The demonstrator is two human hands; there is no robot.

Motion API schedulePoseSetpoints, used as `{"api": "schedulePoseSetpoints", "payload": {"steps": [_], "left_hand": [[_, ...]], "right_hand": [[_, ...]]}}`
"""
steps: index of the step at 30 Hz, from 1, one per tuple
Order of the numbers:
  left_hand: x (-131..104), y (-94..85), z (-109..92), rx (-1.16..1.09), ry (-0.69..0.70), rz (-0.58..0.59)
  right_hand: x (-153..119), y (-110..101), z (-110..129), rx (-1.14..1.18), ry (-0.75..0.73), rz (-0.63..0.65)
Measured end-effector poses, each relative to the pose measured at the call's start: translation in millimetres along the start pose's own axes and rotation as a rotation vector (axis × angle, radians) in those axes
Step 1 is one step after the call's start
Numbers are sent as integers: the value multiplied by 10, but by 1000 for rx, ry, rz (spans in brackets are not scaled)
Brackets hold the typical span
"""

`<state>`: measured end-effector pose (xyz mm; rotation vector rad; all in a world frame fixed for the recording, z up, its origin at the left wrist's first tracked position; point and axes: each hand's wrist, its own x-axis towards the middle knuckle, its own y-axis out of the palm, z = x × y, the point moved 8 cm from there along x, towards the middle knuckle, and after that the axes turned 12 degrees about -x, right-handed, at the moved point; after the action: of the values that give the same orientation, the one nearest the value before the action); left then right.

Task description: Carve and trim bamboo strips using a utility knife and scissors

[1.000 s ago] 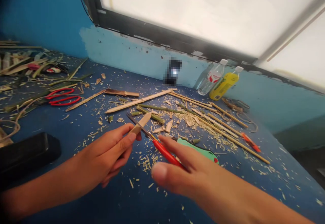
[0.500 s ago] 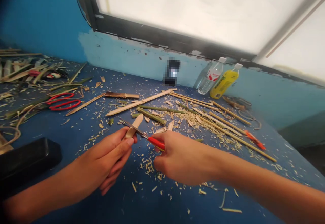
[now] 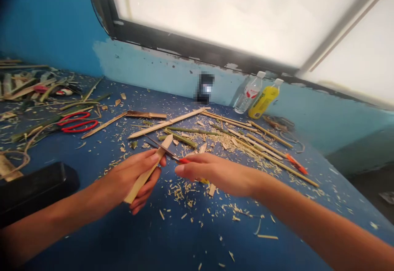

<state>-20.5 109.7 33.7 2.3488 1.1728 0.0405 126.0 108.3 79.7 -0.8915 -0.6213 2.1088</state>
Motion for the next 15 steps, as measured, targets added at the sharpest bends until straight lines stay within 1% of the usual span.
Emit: {"api": "schedulePoseSetpoints", "payload": {"steps": [1, 3, 5, 8, 11, 12, 13, 15], "left_hand": [[-21, 11, 5, 8, 17, -1], [-74, 28, 19, 32, 50, -8], [-124, 54, 38, 47, 63, 2], [-173, 143, 77, 31, 22, 86], [-194, 225, 128, 20, -50, 180], [-186, 215, 117, 56, -24, 178], [-173, 188, 81, 135, 43, 156], [-160, 133, -29, 362, 238, 96]], "right_hand": [[-49, 43, -48, 46, -9, 8], [-135, 173, -158, 208, -40, 18], [-196, 262, -276, 310, -89, -65], [-233, 423, -440, 343, -126, -113], [-235, 467, -472, 437, -230, -147], [-234, 458, -458, 441, -264, -168], [-232, 447, -446, 414, -277, -199], [-236, 412, -424, 275, -248, -309]]}}
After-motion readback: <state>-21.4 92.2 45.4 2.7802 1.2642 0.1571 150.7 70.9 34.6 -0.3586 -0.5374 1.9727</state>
